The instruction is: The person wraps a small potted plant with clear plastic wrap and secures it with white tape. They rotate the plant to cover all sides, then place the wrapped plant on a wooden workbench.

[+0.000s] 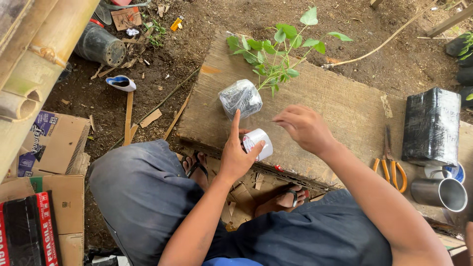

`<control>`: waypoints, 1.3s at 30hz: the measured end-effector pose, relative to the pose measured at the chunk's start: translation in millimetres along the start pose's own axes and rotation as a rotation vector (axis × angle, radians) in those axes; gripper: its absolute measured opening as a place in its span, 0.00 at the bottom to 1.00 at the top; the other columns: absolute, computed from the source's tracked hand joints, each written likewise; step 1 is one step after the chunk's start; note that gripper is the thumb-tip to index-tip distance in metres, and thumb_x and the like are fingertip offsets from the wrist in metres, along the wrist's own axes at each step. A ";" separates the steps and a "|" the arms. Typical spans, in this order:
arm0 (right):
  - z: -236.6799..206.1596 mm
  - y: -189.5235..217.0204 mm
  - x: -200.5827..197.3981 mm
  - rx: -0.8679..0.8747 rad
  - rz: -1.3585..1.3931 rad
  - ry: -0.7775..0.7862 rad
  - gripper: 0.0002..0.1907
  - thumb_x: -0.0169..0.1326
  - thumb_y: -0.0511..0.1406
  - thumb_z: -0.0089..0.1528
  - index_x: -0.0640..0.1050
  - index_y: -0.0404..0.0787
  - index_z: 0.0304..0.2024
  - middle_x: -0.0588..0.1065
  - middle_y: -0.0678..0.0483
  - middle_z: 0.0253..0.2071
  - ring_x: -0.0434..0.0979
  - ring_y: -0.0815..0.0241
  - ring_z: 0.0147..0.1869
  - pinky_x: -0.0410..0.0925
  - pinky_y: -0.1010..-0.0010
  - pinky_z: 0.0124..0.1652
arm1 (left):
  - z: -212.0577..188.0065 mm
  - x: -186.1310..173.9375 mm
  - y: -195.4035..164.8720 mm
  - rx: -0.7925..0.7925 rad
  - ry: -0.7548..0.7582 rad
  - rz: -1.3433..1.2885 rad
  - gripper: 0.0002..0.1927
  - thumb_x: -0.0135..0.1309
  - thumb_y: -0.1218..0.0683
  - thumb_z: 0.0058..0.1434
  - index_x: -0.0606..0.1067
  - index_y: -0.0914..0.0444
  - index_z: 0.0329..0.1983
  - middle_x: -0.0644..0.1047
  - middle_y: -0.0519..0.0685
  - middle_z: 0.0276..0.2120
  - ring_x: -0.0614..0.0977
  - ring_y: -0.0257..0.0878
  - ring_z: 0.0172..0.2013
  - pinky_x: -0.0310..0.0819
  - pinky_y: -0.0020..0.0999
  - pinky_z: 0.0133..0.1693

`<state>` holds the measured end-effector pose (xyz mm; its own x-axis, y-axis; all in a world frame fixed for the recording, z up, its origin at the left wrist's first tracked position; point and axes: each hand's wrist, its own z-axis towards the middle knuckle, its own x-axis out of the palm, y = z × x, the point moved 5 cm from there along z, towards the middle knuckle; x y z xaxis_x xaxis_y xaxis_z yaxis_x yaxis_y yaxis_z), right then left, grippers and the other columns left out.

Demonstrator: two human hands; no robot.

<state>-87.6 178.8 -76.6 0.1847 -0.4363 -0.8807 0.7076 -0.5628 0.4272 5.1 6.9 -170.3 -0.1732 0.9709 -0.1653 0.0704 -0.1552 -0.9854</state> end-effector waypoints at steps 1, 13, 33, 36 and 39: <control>10.1 9.1 2.2 -0.066 -0.058 0.016 0.08 0.58 0.36 0.63 0.83 0.47 0.45 0.77 0.55 0.42 0.76 0.54 0.49 0.68 0.65 0.50 | -0.1 0.4 0.7 -0.024 0.004 -0.008 0.57 0.65 0.48 0.55 0.44 0.53 0.80 0.77 0.55 0.47 0.82 0.47 0.46 0.77 0.42 0.49; 42.1 -7.7 63.2 -0.130 -0.238 0.280 0.08 0.55 0.36 0.60 0.84 0.46 0.39 0.75 0.53 0.40 0.73 0.53 0.52 0.66 0.60 0.53 | 1.3 -7.7 -13.8 0.087 -0.004 0.017 0.58 0.67 0.49 0.53 0.44 0.57 0.80 0.74 0.59 0.58 0.78 0.50 0.52 0.72 0.42 0.55; 102.6 7.0 67.0 -0.458 -0.385 0.076 0.42 0.48 0.66 0.58 0.65 0.64 0.71 0.66 0.52 0.70 0.63 0.50 0.74 0.54 0.47 0.70 | 8.7 12.2 29.5 -0.237 0.119 -0.492 0.30 0.67 0.58 0.53 0.75 0.69 0.60 0.81 0.52 0.47 0.82 0.35 0.43 0.79 0.32 0.47; 110.3 -2.2 68.2 -0.431 -0.315 0.090 0.45 0.51 0.67 0.57 0.64 0.62 0.72 0.68 0.51 0.67 0.66 0.50 0.71 0.55 0.48 0.70 | 11.9 6.4 25.2 -0.256 0.256 -0.208 0.28 0.68 0.58 0.50 0.78 0.68 0.56 0.83 0.52 0.44 0.83 0.36 0.42 0.79 0.32 0.47; 117.1 -6.6 68.8 -0.430 -0.267 0.114 0.49 0.58 0.66 0.54 0.63 0.59 0.73 0.69 0.48 0.64 0.67 0.48 0.68 0.56 0.49 0.68 | -1.9 22.5 13.4 -0.199 0.552 -0.126 0.27 0.68 0.57 0.47 0.80 0.67 0.53 0.84 0.52 0.45 0.83 0.36 0.44 0.77 0.32 0.50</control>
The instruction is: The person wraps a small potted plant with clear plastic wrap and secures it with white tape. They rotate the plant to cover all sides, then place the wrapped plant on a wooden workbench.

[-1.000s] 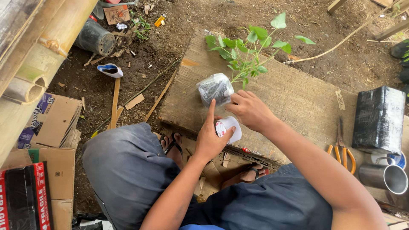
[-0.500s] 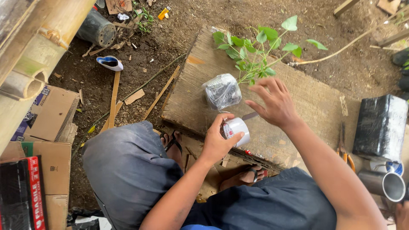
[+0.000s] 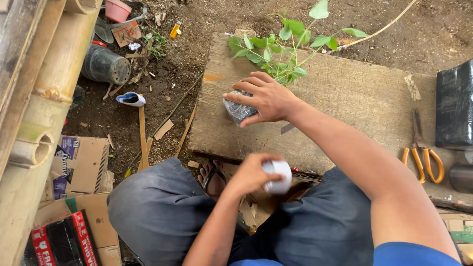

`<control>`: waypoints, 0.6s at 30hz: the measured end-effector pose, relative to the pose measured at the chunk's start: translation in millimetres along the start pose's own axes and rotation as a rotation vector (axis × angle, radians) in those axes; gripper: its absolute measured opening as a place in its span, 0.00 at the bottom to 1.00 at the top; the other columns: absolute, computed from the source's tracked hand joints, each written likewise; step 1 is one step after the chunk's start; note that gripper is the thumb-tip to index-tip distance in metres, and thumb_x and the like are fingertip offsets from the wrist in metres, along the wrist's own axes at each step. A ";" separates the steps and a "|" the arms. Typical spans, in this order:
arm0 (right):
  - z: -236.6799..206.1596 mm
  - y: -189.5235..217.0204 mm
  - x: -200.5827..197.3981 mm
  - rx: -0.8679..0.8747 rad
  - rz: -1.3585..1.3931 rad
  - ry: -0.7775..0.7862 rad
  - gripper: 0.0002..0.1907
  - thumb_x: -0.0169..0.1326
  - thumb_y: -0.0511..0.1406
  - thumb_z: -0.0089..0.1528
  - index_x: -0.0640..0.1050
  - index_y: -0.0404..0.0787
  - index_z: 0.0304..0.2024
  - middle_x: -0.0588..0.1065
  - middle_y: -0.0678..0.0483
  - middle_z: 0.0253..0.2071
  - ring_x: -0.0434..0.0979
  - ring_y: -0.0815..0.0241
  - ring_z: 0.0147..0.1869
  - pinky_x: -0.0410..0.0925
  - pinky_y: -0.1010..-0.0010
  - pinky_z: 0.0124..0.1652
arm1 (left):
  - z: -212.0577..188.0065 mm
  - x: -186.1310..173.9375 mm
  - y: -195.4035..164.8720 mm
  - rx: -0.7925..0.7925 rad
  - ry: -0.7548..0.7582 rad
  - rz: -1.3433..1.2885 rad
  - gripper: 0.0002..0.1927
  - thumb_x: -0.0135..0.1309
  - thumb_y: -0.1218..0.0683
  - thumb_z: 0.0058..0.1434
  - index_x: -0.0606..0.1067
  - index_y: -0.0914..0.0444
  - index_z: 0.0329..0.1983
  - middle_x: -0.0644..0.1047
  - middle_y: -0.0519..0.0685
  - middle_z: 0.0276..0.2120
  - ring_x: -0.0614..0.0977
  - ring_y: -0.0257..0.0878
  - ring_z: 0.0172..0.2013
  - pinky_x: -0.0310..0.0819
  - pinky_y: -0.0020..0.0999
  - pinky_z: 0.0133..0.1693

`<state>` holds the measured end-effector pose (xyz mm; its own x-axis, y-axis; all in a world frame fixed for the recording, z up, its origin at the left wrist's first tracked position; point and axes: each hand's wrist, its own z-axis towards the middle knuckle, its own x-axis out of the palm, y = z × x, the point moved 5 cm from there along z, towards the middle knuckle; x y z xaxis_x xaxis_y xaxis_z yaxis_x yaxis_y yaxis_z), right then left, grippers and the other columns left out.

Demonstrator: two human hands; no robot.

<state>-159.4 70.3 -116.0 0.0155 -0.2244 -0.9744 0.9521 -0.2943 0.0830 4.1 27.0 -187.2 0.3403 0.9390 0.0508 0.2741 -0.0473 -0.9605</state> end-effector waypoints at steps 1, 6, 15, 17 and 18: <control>1.5 -0.3 -0.1 -0.007 0.013 0.003 0.51 0.60 0.66 0.53 0.63 0.57 0.73 0.69 0.47 0.63 0.68 0.47 0.67 0.56 0.49 0.68 | -1.8 10.3 -2.8 0.021 0.118 0.000 0.27 0.68 0.57 0.47 0.81 0.66 0.52 0.83 0.52 0.46 0.83 0.36 0.45 0.77 0.32 0.51; 2.2 7.4 -4.8 0.040 -0.035 0.051 0.55 0.67 0.61 0.47 0.62 0.59 0.73 0.68 0.51 0.66 0.66 0.49 0.70 0.56 0.52 0.69 | -9.1 30.6 -7.6 -0.058 0.288 -0.014 0.18 0.67 0.57 0.57 0.82 0.68 0.49 0.85 0.53 0.42 0.84 0.35 0.43 0.78 0.32 0.49; -57.3 8.8 -39.5 0.195 0.177 -0.288 0.33 0.48 0.60 0.67 0.69 0.43 0.60 0.67 0.46 0.61 0.65 0.47 0.69 0.59 0.48 0.67 | -2.1 -8.3 -15.6 0.000 -0.113 -0.328 0.15 0.63 0.62 0.59 0.80 0.70 0.49 0.85 0.53 0.39 0.85 0.34 0.40 0.80 0.29 0.45; -84.8 9.0 -40.6 0.287 0.312 -0.250 0.27 0.48 0.58 0.66 0.73 0.43 0.43 0.70 0.50 0.46 0.69 0.49 0.56 0.65 0.52 0.60 | -0.5 -21.3 -19.2 0.064 -0.253 -0.451 0.12 0.63 0.63 0.59 0.81 0.71 0.45 0.85 0.54 0.39 0.85 0.35 0.39 0.81 0.31 0.44; -95.2 13.5 -42.6 0.263 0.327 -0.250 0.25 0.47 0.58 0.64 0.73 0.44 0.37 0.71 0.51 0.42 0.70 0.51 0.52 0.65 0.53 0.57 | 3.4 -29.7 -22.0 0.082 -0.328 -0.488 0.11 0.63 0.63 0.58 0.81 0.70 0.44 0.86 0.54 0.39 0.86 0.36 0.39 0.81 0.32 0.43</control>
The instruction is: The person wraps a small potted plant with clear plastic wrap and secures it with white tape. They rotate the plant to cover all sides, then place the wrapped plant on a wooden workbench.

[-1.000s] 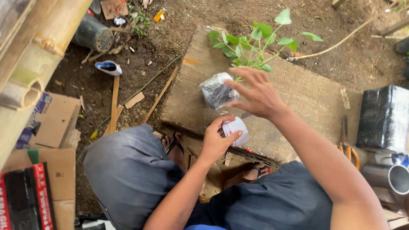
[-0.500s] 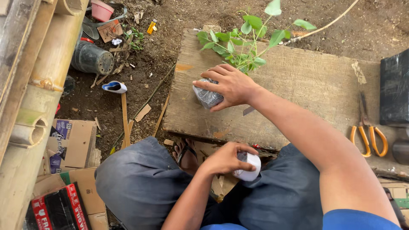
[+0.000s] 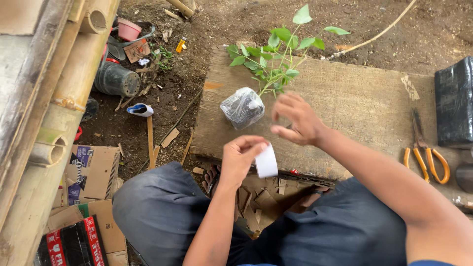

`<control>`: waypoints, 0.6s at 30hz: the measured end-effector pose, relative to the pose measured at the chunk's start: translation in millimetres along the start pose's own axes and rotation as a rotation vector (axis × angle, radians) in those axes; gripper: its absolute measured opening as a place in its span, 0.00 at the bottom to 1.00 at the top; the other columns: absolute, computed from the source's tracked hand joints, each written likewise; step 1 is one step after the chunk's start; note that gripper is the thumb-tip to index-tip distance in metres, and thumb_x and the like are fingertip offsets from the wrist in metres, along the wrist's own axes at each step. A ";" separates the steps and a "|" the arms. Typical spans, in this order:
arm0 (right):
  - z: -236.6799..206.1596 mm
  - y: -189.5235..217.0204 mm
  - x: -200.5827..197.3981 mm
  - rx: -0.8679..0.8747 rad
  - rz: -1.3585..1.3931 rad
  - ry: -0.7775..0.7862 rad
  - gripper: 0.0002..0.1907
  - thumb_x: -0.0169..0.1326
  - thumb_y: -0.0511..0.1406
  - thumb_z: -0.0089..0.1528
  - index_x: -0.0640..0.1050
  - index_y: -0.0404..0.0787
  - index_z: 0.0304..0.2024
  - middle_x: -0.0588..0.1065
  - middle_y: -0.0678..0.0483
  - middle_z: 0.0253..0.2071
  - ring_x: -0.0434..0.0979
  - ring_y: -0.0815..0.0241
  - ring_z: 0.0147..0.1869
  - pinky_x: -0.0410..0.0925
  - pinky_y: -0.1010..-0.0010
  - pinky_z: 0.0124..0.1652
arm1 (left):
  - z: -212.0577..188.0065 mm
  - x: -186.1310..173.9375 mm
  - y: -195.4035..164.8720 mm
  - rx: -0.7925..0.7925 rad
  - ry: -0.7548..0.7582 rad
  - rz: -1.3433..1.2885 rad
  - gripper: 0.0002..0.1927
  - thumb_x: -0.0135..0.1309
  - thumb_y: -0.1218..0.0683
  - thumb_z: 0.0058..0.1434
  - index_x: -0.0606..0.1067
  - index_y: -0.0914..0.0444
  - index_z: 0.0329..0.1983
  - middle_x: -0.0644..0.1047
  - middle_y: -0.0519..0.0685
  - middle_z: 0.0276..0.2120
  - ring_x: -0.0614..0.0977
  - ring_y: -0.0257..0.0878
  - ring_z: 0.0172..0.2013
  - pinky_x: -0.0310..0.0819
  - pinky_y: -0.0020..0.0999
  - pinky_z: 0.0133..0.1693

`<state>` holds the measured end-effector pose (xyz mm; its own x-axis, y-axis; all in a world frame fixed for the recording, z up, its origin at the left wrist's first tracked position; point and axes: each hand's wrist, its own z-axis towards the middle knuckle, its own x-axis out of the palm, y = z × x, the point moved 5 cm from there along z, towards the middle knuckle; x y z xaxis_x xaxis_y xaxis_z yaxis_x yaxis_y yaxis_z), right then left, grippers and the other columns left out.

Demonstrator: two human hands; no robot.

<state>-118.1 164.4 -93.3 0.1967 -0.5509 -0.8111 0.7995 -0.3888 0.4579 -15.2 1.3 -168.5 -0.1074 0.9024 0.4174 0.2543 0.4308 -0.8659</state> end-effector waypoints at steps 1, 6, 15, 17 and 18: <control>-6.8 4.0 -0.3 -0.025 0.017 0.008 0.25 0.47 0.58 0.63 0.73 0.45 0.31 0.71 0.52 0.38 0.71 0.52 0.49 0.66 0.55 0.55 | 6.5 -4.0 -6.6 0.032 -0.073 -0.040 0.11 0.63 0.63 0.57 0.81 0.70 0.44 0.86 0.53 0.39 0.86 0.36 0.38 0.82 0.32 0.43; -28.7 45.4 8.7 -0.188 -0.023 0.025 0.26 0.55 0.55 0.62 0.79 0.39 0.42 0.76 0.47 0.46 0.73 0.47 0.54 0.67 0.54 0.54 | 24.8 3.3 -44.6 0.266 -0.122 -0.119 0.07 0.63 0.61 0.59 0.82 0.65 0.41 0.81 0.38 0.44 0.84 0.32 0.40 0.80 0.27 0.45; -27.5 34.8 18.5 0.388 0.132 0.032 0.20 0.54 0.47 0.68 0.77 0.35 0.44 0.77 0.43 0.41 0.73 0.47 0.51 0.67 0.54 0.51 | 61.9 -9.8 -89.4 0.276 -0.380 0.531 0.06 0.66 0.59 0.56 0.86 0.63 0.38 0.83 0.45 0.27 0.77 0.29 0.26 0.71 0.24 0.29; -29.8 25.6 28.4 0.637 0.273 0.059 0.20 0.53 0.48 0.68 0.76 0.37 0.39 0.77 0.47 0.33 0.74 0.54 0.40 0.68 0.59 0.43 | 75.3 -21.0 -96.1 0.277 -0.374 0.530 0.07 0.66 0.59 0.56 0.85 0.63 0.38 0.83 0.45 0.28 0.79 0.29 0.26 0.73 0.24 0.29; -31.6 22.6 33.1 0.740 0.420 0.042 0.20 0.51 0.48 0.68 0.76 0.38 0.38 0.76 0.48 0.30 0.74 0.58 0.36 0.68 0.61 0.38 | 82.4 -26.3 -100.8 0.304 -0.338 0.503 0.07 0.66 0.59 0.55 0.85 0.64 0.38 0.84 0.45 0.28 0.80 0.29 0.26 0.74 0.24 0.30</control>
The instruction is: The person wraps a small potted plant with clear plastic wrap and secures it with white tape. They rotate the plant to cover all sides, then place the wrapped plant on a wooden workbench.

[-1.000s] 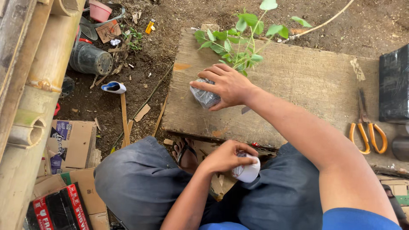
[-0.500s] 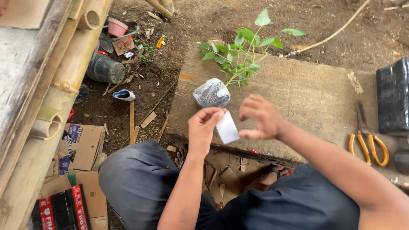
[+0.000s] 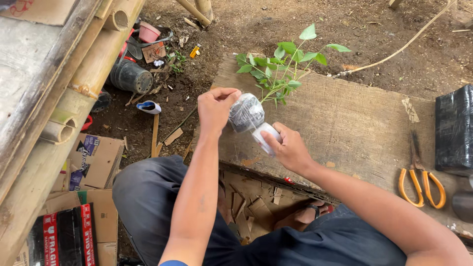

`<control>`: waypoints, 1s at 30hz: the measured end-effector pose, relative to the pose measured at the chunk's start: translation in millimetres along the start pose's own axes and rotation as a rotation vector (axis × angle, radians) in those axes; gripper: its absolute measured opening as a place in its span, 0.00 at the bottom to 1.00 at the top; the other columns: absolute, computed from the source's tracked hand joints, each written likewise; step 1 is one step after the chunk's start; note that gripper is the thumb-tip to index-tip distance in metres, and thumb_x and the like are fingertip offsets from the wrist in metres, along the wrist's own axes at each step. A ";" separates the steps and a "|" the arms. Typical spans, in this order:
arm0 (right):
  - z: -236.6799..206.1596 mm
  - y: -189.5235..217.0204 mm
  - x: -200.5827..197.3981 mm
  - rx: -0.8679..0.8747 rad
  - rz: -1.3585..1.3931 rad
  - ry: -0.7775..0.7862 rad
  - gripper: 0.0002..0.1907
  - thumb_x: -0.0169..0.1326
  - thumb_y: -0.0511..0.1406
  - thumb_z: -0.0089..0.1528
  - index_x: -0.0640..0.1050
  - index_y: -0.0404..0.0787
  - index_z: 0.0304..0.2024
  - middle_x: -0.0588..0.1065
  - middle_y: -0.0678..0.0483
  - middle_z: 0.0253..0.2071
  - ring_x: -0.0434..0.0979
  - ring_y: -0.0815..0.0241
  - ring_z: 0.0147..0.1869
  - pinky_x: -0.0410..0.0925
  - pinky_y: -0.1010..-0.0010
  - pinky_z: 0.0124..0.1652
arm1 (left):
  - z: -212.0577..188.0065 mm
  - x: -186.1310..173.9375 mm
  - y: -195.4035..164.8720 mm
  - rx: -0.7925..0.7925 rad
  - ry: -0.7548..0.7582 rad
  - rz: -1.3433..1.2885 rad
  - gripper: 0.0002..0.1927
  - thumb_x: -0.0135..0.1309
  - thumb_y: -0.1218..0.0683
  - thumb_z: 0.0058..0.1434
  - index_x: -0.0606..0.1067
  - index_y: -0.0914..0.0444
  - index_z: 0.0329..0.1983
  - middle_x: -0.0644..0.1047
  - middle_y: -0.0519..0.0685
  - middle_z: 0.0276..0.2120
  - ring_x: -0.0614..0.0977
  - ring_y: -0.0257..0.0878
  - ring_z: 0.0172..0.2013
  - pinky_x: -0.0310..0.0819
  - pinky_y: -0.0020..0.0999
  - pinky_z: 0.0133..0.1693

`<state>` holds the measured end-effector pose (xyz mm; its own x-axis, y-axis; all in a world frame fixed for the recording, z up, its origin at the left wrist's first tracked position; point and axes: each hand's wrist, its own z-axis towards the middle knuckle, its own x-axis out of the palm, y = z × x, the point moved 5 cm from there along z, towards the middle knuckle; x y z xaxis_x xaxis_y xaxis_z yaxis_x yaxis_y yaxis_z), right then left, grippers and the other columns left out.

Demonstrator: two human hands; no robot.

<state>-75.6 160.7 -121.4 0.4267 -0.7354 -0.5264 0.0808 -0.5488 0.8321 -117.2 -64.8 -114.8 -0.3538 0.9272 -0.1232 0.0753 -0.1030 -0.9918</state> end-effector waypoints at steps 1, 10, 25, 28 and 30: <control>0.6 -5.1 3.0 0.099 0.146 0.018 0.20 0.49 0.48 0.68 0.75 0.38 0.37 0.75 0.49 0.27 0.74 0.61 0.31 0.68 0.63 0.34 | 8.4 -0.8 1.0 0.029 0.024 -0.038 0.08 0.66 0.59 0.55 0.85 0.64 0.38 0.84 0.45 0.29 0.81 0.29 0.27 0.76 0.24 0.31; 19.0 2.0 11.2 -0.113 0.488 0.066 0.19 0.43 0.47 0.72 0.71 0.37 0.43 0.76 0.56 0.30 0.79 0.68 0.33 0.73 0.75 0.38 | 52.0 17.0 38.4 0.042 0.010 0.235 0.09 0.67 0.54 0.56 0.86 0.65 0.36 0.84 0.46 0.26 0.80 0.30 0.25 0.73 0.26 0.30; 24.1 3.0 20.2 -0.055 0.465 0.014 0.18 0.41 0.47 0.72 0.69 0.39 0.41 0.75 0.56 0.28 0.77 0.70 0.31 0.71 0.74 0.35 | 57.1 15.9 52.4 -0.258 0.036 0.685 0.14 0.66 0.48 0.64 0.84 0.54 0.52 0.73 0.54 0.57 0.70 0.47 0.57 0.63 0.42 0.57; 23.4 2.8 21.5 -0.096 0.488 0.022 0.18 0.41 0.47 0.73 0.69 0.39 0.41 0.74 0.56 0.29 0.77 0.70 0.32 0.72 0.74 0.36 | 53.9 19.1 33.8 0.034 0.096 0.823 0.24 0.51 0.59 0.69 0.72 0.54 0.68 0.70 0.52 0.67 0.72 0.47 0.65 0.66 0.45 0.66; 24.0 0.6 21.1 -0.103 0.511 0.015 0.18 0.42 0.47 0.72 0.69 0.39 0.41 0.74 0.56 0.30 0.77 0.69 0.32 0.73 0.74 0.35 | 47.2 31.6 22.9 0.279 0.433 0.757 0.35 0.48 0.64 0.55 0.70 0.54 0.70 0.69 0.51 0.69 0.70 0.50 0.69 0.61 0.46 0.68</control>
<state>-88.2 135.4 -136.2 0.4478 -0.8929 -0.0470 -0.0530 -0.0790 0.9955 -170.7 -54.9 -143.0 0.0830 0.6246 -0.7766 -0.1031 -0.7697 -0.6300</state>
